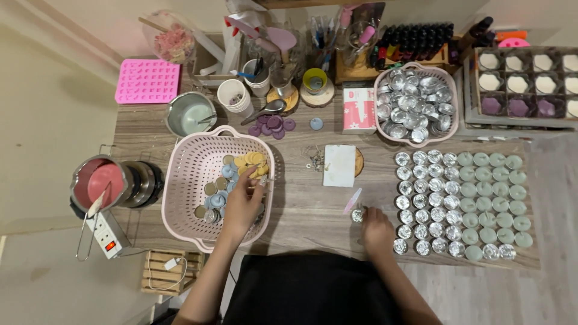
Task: Sorting small circular wax melts from a basket and preparing them for placement or packaging.
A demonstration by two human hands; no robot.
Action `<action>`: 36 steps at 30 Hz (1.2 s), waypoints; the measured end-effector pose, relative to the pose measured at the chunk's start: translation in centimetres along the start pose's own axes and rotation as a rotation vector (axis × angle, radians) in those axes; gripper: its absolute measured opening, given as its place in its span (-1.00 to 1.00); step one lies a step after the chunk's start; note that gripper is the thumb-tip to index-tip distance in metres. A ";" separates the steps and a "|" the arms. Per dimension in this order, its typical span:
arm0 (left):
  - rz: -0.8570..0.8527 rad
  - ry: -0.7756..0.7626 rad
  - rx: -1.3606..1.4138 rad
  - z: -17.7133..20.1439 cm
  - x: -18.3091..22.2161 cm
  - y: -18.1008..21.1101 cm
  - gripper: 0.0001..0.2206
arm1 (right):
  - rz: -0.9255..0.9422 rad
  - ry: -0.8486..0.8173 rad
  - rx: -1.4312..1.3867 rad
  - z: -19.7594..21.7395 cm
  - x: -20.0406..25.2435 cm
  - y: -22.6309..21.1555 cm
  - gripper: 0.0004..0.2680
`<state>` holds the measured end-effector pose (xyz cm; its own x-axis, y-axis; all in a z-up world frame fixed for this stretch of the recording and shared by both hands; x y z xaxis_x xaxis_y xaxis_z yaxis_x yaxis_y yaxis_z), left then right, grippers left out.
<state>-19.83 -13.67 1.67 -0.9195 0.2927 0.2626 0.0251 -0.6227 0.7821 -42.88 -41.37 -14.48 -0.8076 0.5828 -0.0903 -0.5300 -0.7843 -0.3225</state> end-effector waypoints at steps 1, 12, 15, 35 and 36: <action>0.003 0.011 0.001 0.2 0.1 -0.4 -0.53 | 0.010 0.000 -0.004 0.0 -0.5 0.4 -0.88; 0.123 0.191 -0.062 3.4 0.5 -6.0 -0.74 | 0.017 0.436 0.009 13.2 -24.9 6.3 -0.82; 0.163 0.241 -0.089 5.5 1.2 -8.5 -0.68 | 0.098 0.392 0.344 11.3 -30.7 10.6 -0.76; -0.126 0.285 -0.558 9.7 -1.2 -14.0 -0.73 | 0.453 -0.453 -0.382 2.1 -9.5 -31.9 -0.81; -0.135 0.259 -0.626 9.5 -1.4 -14.1 -0.73 | 0.414 -0.462 -0.368 1.3 -8.6 -32.2 -0.81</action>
<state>-15.16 1.57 -4.35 -0.9647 0.2626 -0.0184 -0.2556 -0.9176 0.3043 -19.22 -21.42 -2.06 -0.9934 0.0400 0.1072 -0.1006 -0.7515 -0.6521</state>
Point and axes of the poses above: each hand's wrist, its own x-axis away from the middle knuckle, its own z-axis out of the back of the hand, y = z × x, the point moved 7 cm from there along -x, towards the middle knuckle, and after that the axes turned 2 degrees about -z, right-handed, at the moved point
